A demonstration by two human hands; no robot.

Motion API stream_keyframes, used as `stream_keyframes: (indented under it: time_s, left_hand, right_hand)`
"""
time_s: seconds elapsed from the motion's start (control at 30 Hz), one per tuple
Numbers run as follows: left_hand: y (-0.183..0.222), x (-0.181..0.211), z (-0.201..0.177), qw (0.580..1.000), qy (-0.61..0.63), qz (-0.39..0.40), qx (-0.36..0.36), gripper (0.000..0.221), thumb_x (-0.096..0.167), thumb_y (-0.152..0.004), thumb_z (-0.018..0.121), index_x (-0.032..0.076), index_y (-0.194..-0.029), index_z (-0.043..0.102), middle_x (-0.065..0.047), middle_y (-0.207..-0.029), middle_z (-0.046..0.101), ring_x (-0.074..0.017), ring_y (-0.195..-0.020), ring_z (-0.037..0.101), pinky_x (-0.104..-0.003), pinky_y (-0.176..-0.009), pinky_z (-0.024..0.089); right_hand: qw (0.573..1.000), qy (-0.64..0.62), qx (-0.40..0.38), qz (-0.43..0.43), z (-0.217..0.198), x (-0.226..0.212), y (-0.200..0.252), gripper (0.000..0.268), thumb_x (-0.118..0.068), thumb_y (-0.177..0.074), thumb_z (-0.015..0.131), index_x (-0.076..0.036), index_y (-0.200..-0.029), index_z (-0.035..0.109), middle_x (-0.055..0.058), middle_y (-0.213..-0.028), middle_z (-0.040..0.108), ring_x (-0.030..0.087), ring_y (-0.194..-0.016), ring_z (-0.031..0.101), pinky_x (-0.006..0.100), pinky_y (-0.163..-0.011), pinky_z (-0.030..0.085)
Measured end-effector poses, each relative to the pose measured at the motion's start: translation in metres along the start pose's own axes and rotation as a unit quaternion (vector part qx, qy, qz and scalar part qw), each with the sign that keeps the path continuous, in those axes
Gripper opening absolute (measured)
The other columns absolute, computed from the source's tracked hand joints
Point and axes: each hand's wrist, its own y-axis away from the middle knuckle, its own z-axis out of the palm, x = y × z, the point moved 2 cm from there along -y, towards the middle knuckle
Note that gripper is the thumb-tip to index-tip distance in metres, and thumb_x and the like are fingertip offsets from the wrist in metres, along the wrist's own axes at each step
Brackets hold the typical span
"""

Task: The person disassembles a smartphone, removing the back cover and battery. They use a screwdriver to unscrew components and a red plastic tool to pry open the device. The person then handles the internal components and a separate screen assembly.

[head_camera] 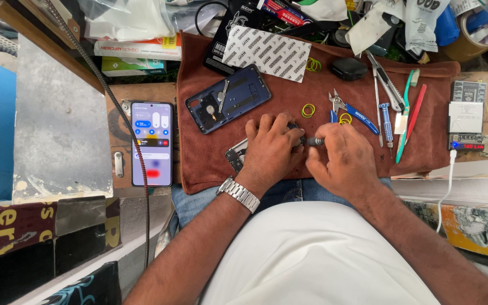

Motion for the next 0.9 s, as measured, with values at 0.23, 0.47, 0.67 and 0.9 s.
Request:
stream_keyframes:
  time_s: [0.23,0.47,0.67,0.9]
  left_hand:
    - [-0.001,-0.001,-0.002,1.000,-0.001,-0.005,-0.001,0.030,0.032,-0.077,0.082,0.021,-0.104,0.079,0.001,-0.118,0.056,-0.0227,-0.114,0.050,-0.055,-0.102,0.034]
    - [-0.002,-0.002,-0.002,1.000,0.008,-0.012,-0.014,0.028,0.033,-0.077,0.082,0.021,-0.102,0.078,0.001,-0.118,0.056,-0.0234,-0.111,0.049,-0.055,-0.099,0.034]
    - [-0.002,-0.002,-0.002,1.000,0.004,-0.012,-0.005,0.030,0.032,-0.075,0.083,0.022,-0.103,0.078,0.002,-0.118,0.056,-0.0237,-0.112,0.049,-0.057,-0.101,0.034]
    - [-0.001,0.000,-0.004,1.000,0.007,0.004,0.008,0.032,0.030,-0.076,0.083,0.021,-0.107,0.077,0.000,-0.120,0.056,-0.0233,-0.112,0.050,-0.055,-0.098,0.034]
  right_hand:
    - [0.997,-0.024,-0.052,0.059,0.008,0.010,0.006,0.031,-0.009,-0.085,0.063,-0.003,-0.113,0.051,0.016,-0.107,0.067,0.031,-0.097,0.065,0.044,-0.079,0.054]
    - [0.998,-0.060,-0.008,0.021,0.009,0.013,0.010,0.032,-0.002,-0.090,0.069,-0.002,-0.116,0.050,0.014,-0.113,0.066,0.030,-0.103,0.063,0.045,-0.086,0.054]
    - [0.995,-0.103,0.017,-0.006,0.008,0.012,0.012,0.034,-0.004,-0.090,0.070,-0.001,-0.114,0.046,0.018,-0.112,0.065,0.032,-0.096,0.063,0.044,-0.081,0.053]
    - [0.984,-0.175,0.041,0.003,0.011,0.020,0.022,0.029,0.004,-0.087,0.057,-0.002,-0.111,0.042,0.021,-0.116,0.063,0.026,-0.093,0.063,0.039,-0.078,0.054]
